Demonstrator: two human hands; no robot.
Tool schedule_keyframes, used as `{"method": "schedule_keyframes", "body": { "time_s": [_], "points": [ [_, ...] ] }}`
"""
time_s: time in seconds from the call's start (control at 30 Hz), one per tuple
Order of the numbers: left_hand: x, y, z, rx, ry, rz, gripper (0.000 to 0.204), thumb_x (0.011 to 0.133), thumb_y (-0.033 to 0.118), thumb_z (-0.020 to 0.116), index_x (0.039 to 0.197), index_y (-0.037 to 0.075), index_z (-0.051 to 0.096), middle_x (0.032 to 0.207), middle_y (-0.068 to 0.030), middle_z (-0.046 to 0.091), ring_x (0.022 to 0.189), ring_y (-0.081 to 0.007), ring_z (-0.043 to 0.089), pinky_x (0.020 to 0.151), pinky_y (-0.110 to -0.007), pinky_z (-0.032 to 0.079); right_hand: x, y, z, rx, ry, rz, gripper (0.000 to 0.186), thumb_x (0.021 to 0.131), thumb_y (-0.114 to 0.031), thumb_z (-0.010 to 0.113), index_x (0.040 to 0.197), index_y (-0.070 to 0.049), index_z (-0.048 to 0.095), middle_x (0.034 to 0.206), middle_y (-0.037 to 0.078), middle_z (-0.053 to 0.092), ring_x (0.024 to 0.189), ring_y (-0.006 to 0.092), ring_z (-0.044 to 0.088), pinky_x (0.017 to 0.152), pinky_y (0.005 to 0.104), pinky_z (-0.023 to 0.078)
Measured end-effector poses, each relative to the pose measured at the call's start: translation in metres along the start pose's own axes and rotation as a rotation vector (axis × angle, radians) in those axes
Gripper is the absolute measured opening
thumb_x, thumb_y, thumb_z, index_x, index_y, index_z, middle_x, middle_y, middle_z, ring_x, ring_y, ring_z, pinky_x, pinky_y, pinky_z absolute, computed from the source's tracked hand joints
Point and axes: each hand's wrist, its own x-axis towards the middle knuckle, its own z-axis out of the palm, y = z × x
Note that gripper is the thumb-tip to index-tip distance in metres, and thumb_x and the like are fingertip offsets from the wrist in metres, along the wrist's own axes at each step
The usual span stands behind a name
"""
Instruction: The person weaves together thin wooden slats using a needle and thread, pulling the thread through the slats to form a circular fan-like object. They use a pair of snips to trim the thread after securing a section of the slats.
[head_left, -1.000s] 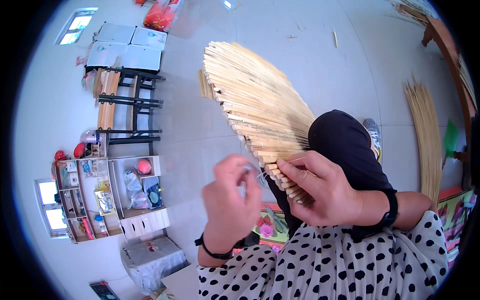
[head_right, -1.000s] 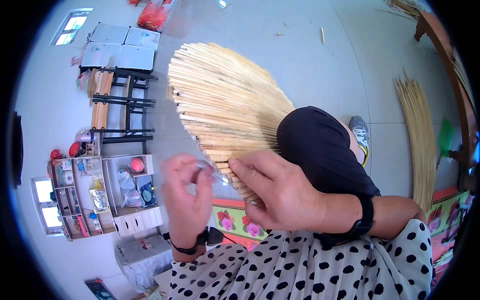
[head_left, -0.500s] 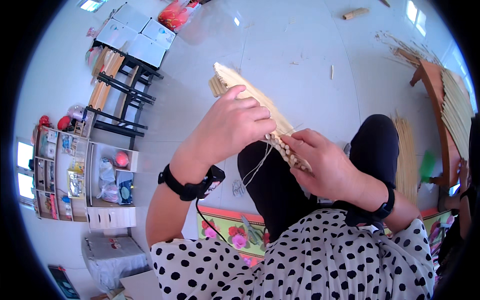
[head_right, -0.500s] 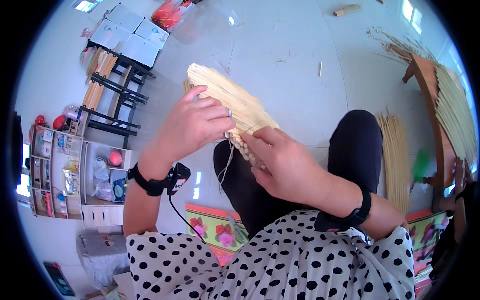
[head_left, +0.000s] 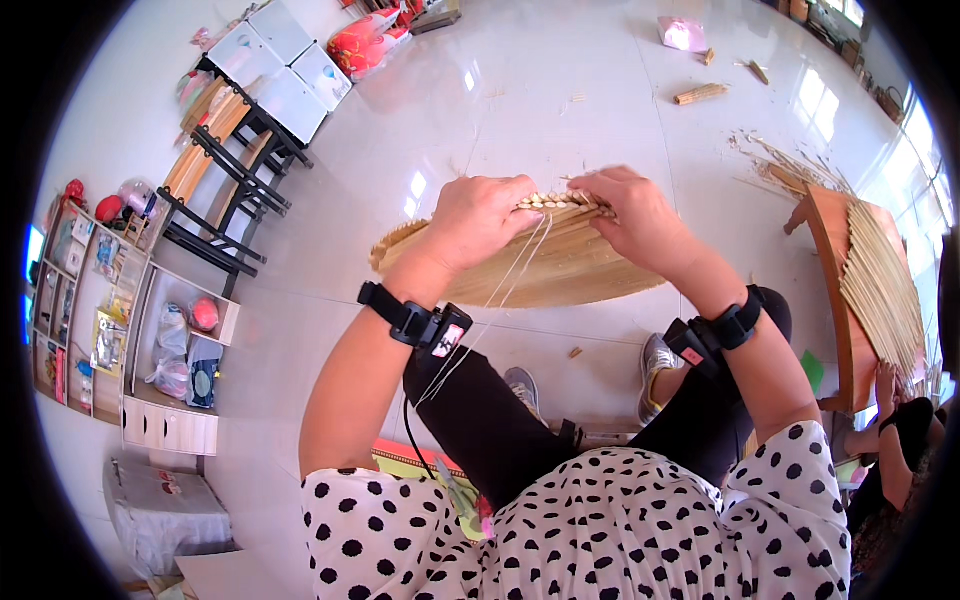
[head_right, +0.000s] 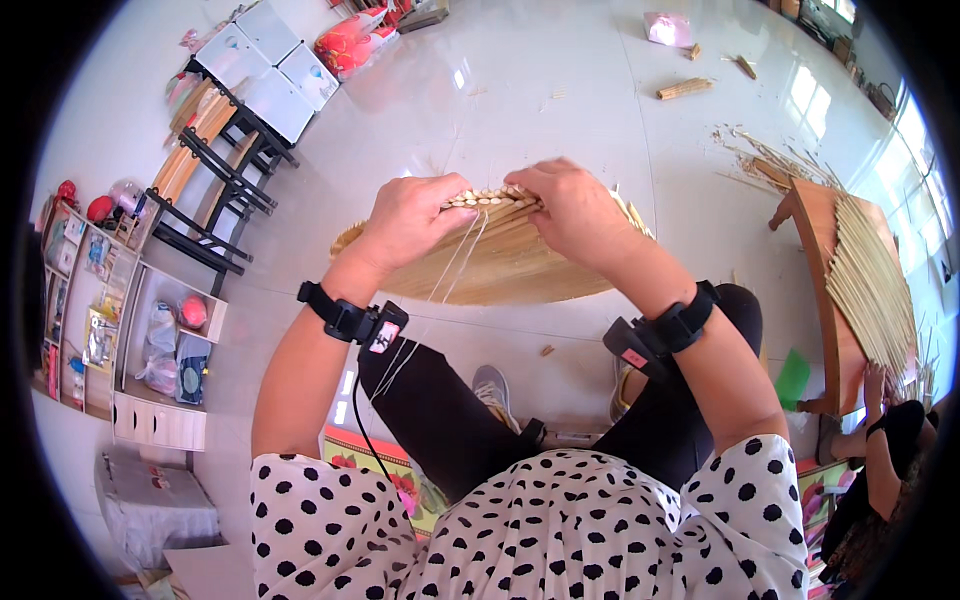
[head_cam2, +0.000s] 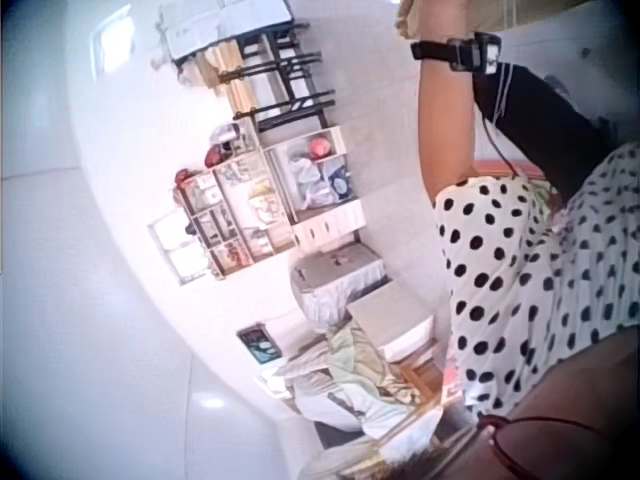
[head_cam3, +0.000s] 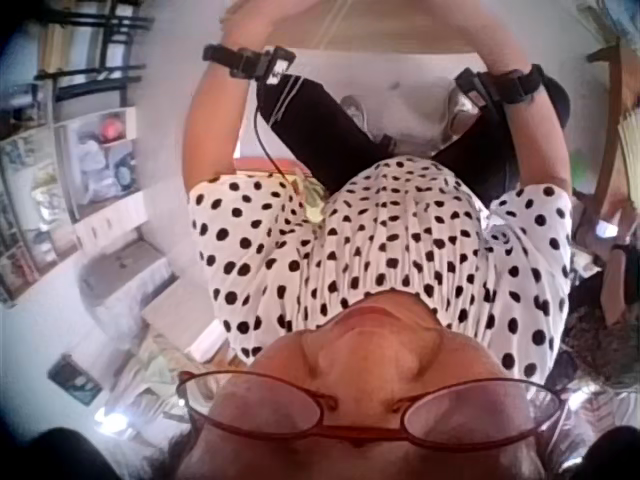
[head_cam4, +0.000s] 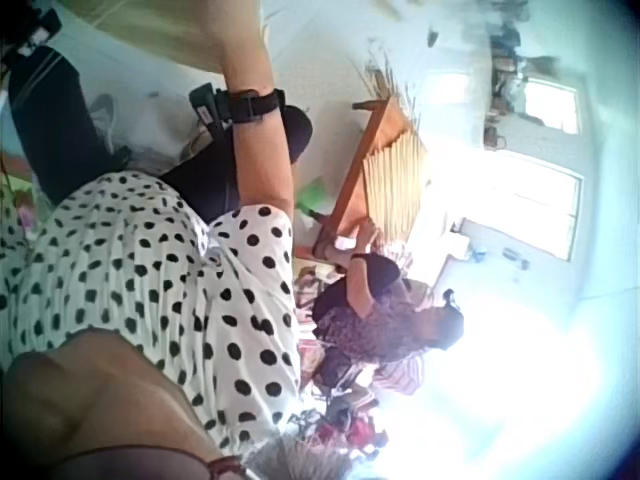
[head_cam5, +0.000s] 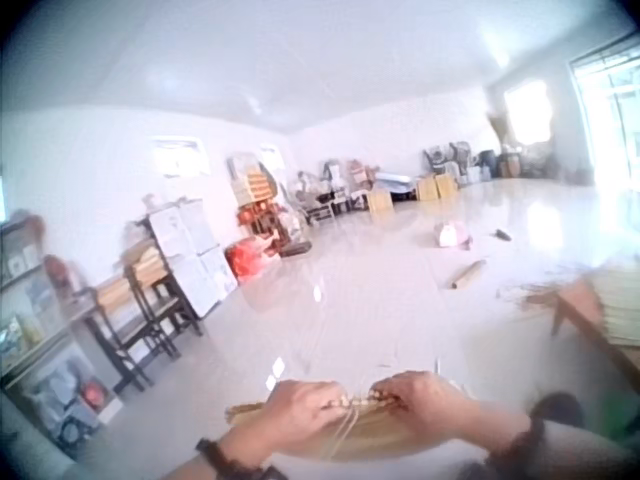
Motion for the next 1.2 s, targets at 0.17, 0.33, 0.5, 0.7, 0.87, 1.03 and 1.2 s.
{"method": "schedule_keyframes", "body": {
  "time_s": [0.17,0.33,0.5,0.7,0.87,1.03,1.2],
  "points": [
    [0.001,-0.001,0.009,0.091,0.103,-0.218,0.023,0.081,0.028,0.069,0.082,0.008,0.059,0.065,-0.0120,0.063,0.063,-0.0342,0.062,0.056,-0.044,0.048,-0.004,-0.009,0.014,-0.229,0.331,0.152,0.027,0.076,-0.002,0.065,0.103,-0.004,0.066,0.092,0.013,0.065,0.090,0.0321,0.062,0.080,0.0414,0.051],
    [0.007,0.001,0.001,0.102,0.260,-0.369,0.023,0.082,0.028,0.070,0.081,0.007,0.059,0.064,-0.0131,0.062,0.063,-0.0355,0.062,0.057,-0.046,0.048,-0.002,-0.006,0.031,0.066,0.187,0.136,0.021,0.078,-0.008,0.067,0.099,-0.003,0.067,0.086,0.013,0.066,0.087,0.0320,0.062,0.075,0.0401,0.051],
    [0.012,0.016,0.028,0.044,0.410,-0.477,0.020,0.082,0.026,0.071,0.083,0.007,0.062,0.060,-0.0128,0.060,0.057,-0.0340,0.060,0.053,-0.043,0.046,0.013,0.003,0.052,0.255,0.262,0.274,0.037,0.084,-0.016,0.067,0.114,0.005,0.060,0.100,0.022,0.067,0.093,0.0348,0.066,0.081,0.0397,0.053],
    [-0.009,0.039,0.077,-0.097,0.534,-0.576,0.019,0.082,0.019,0.072,0.090,0.003,0.064,0.059,-0.0149,0.059,0.054,-0.0335,0.060,0.052,-0.039,0.046,-0.005,0.005,0.061,0.374,0.158,0.403,0.042,0.088,-0.018,0.064,0.119,0.008,0.055,0.101,0.027,0.066,0.089,0.0332,0.069,0.074,0.0376,0.055],
    [-0.031,0.075,0.090,-0.286,0.484,-0.513,0.023,0.084,0.006,0.066,0.105,0.000,0.061,0.083,-0.0191,0.064,0.072,-0.0339,0.064,0.064,-0.038,0.050,-0.038,-0.013,0.046,0.554,0.105,0.542,0.044,0.089,-0.017,0.064,0.122,0.010,0.052,0.096,0.024,0.069,0.083,0.0272,0.072,0.068,0.0322,0.055],
    [-0.072,0.119,0.103,-0.634,0.338,-0.404,0.059,0.078,-0.013,0.046,0.136,-0.005,0.041,0.120,-0.0236,0.054,0.110,-0.0394,0.058,0.089,-0.039,0.049,-0.081,-0.024,0.040,0.466,0.124,0.535,0.044,0.089,-0.016,0.065,0.123,0.009,0.052,0.091,0.021,0.070,0.083,0.0216,0.072,0.068,0.0302,0.055],
    [-0.094,0.154,0.115,-0.865,0.252,-0.378,0.067,0.073,-0.016,0.044,0.139,-0.007,0.036,0.139,-0.0281,0.038,0.128,-0.0441,0.043,0.105,-0.039,0.039,-0.110,-0.051,0.035,0.506,0.204,0.628,0.042,0.089,-0.009,0.065,0.123,0.013,0.051,0.094,0.017,0.067,0.085,0.0150,0.068,0.072,0.0290,0.056]
  ]
}}
